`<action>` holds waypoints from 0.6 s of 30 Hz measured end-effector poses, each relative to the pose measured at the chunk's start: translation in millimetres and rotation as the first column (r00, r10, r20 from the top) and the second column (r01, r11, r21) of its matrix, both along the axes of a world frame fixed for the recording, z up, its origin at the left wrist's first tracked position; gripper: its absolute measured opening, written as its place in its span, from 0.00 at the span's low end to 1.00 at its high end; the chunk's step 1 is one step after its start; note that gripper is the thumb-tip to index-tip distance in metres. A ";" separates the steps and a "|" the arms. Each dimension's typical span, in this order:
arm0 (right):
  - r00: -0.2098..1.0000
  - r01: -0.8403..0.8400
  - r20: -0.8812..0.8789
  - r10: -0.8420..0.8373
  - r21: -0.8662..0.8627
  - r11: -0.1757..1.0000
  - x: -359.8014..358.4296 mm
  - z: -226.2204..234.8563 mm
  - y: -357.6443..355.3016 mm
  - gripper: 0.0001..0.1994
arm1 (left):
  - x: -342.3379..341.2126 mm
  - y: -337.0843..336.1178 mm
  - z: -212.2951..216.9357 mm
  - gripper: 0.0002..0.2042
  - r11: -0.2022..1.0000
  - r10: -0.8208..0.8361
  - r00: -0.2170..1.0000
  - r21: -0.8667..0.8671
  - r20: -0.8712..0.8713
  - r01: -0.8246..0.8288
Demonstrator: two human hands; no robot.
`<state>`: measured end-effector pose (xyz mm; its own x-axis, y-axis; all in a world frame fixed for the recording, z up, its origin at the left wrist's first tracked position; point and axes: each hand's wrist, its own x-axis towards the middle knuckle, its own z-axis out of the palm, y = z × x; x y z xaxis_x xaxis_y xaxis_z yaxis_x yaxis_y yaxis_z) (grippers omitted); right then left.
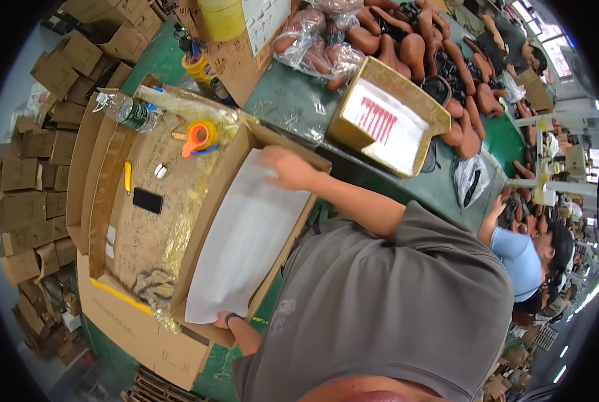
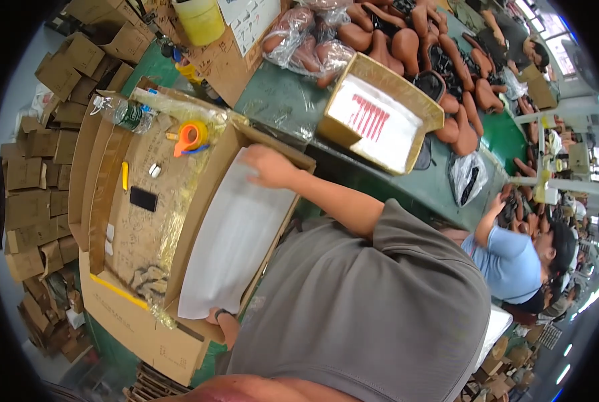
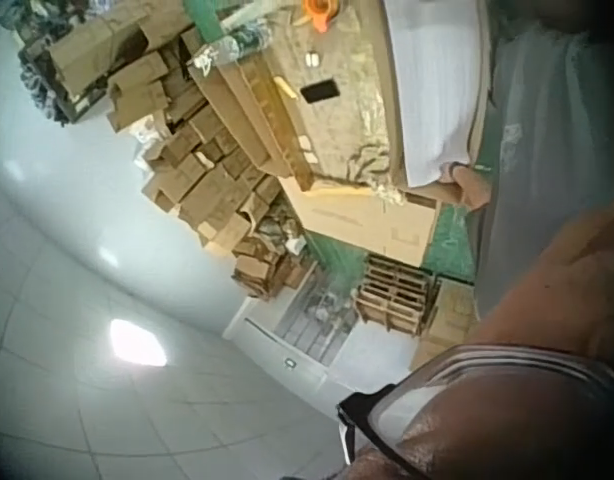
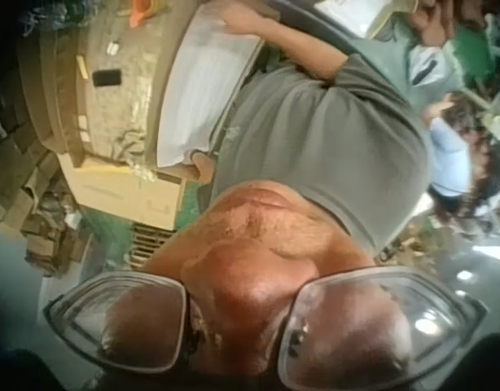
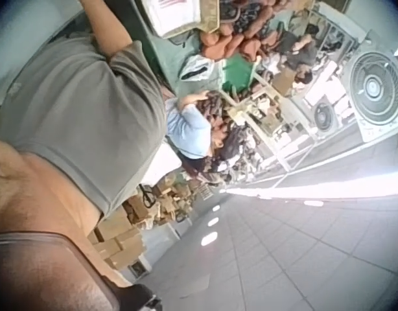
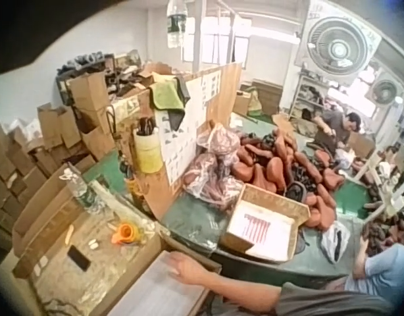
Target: Pack bicycle seats into cardboard boxes and seal them with tape.
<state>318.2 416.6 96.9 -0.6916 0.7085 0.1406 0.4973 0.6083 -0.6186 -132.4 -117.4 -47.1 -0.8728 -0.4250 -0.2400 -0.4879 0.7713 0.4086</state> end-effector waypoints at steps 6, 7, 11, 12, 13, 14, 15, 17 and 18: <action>0.685 0.723 0.032 -0.728 0.090 0.685 149.6 -20.8 256.2 0.32 | 99.4 150.5 86.3 0.41 0.712 -0.701 0.617 -0.315 -0.357 0.627; 0.666 0.734 0.114 -0.737 0.078 0.675 158.9 -36.9 292.4 0.32 | 122.7 183.2 98.1 0.40 0.664 -0.716 0.561 -0.156 -0.416 0.731; 0.591 0.776 0.220 -0.776 0.105 0.622 206.6 -131.9 402.6 0.37 | 255.3 400.4 172.3 0.32 0.197 -0.864 0.286 0.244 -0.414 0.950; 0.442 0.823 0.323 -0.837 0.226 0.522 224.0 -158.7 420.5 0.43 | 299.8 459.0 189.2 0.31 0.164 -0.878 0.297 0.345 -0.377 0.924; 0.315 0.820 0.424 -0.849 0.329 0.469 212.0 -169.2 419.5 0.49 | 333.1 494.0 199.9 0.31 0.081 -0.878 0.294 0.488 -0.377 0.869; 0.267 0.839 0.540 -0.798 0.276 0.468 205.6 -174.9 429.2 0.62 | 361.6 536.9 204.5 0.31 0.024 -0.900 0.275 0.592 -0.338 0.806; 0.294 0.842 0.562 -0.773 0.230 0.488 188.5 -171.7 425.6 0.62 | 385.2 567.0 209.3 0.30 -0.001 -0.918 0.272 0.688 -0.289 0.726; 0.527 0.831 0.460 -0.715 -0.100 0.548 169.6 -143.9 419.6 0.61 | 427.4 612.5 223.2 0.30 0.110 -0.951 0.299 0.812 -0.082 0.573; 0.670 0.737 0.440 -0.598 -0.491 0.465 171.2 -103.8 416.0 0.60 | 440.3 628.2 215.7 0.30 0.148 -0.938 0.340 0.804 -0.071 0.577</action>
<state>489.5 832.6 -6.9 0.0715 0.8348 -0.5459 0.7263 -0.4187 -0.5451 307.9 510.8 168.6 -0.3631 0.8311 -0.4212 -0.0248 0.4433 0.8960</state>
